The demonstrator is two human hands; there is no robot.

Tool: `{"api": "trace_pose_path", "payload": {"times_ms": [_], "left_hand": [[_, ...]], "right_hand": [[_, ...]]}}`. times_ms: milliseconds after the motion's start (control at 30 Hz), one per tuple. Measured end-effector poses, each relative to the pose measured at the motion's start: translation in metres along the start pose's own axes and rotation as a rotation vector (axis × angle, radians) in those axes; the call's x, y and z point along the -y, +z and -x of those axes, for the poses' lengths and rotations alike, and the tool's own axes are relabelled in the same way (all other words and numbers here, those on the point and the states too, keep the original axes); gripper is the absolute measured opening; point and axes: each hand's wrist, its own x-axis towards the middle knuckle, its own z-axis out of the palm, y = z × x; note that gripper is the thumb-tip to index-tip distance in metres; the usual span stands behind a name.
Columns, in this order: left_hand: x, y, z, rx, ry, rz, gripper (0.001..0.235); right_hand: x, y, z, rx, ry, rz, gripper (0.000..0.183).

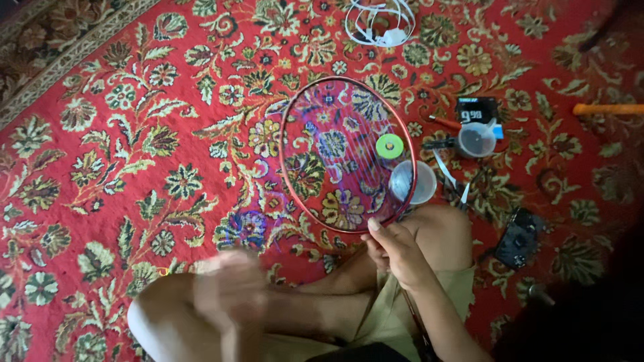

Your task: The person sits on a red carpet and strings a red badminton racket using a purple string. They thread the string through the grommets, pull it tight, and weave it across the frame. Tools and a spool of string are visible on the floor nearby.

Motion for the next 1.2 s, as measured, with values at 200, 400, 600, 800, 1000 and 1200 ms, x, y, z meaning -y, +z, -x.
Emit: {"api": "trace_pose_path", "payload": {"times_ms": [200, 400, 600, 800, 1000, 1200], "left_hand": [[0.015, -0.055, 0.057, 0.754, 0.829, 1.895, 0.037], [0.025, -0.05, 0.039, 0.771, 0.659, 1.938, 0.03], [0.014, -0.016, 0.025, 1.062, 0.228, 2.408, 0.061], [0.016, -0.031, 0.054, 1.332, 0.423, 2.407, 0.011], [0.02, -0.056, 0.076, 1.104, 0.462, 2.193, 0.015], [0.007, -0.063, 0.099, 1.257, 0.308, 2.563, 0.01]], "right_hand": [[-0.005, 0.009, 0.005, 0.006, 0.116, -0.013, 0.049], [-0.002, 0.001, 0.003, 0.015, -0.051, 0.036, 0.056], [-0.004, -0.006, 0.003, 0.043, 0.009, -0.053, 0.055], [-0.004, -0.005, 0.006, 0.027, 0.02, -0.021, 0.058], [-0.017, -0.011, 0.008, -0.05, 0.059, -0.065, 0.043], [-0.002, 0.003, 0.008, 0.038, -0.068, -0.024, 0.052]]}}
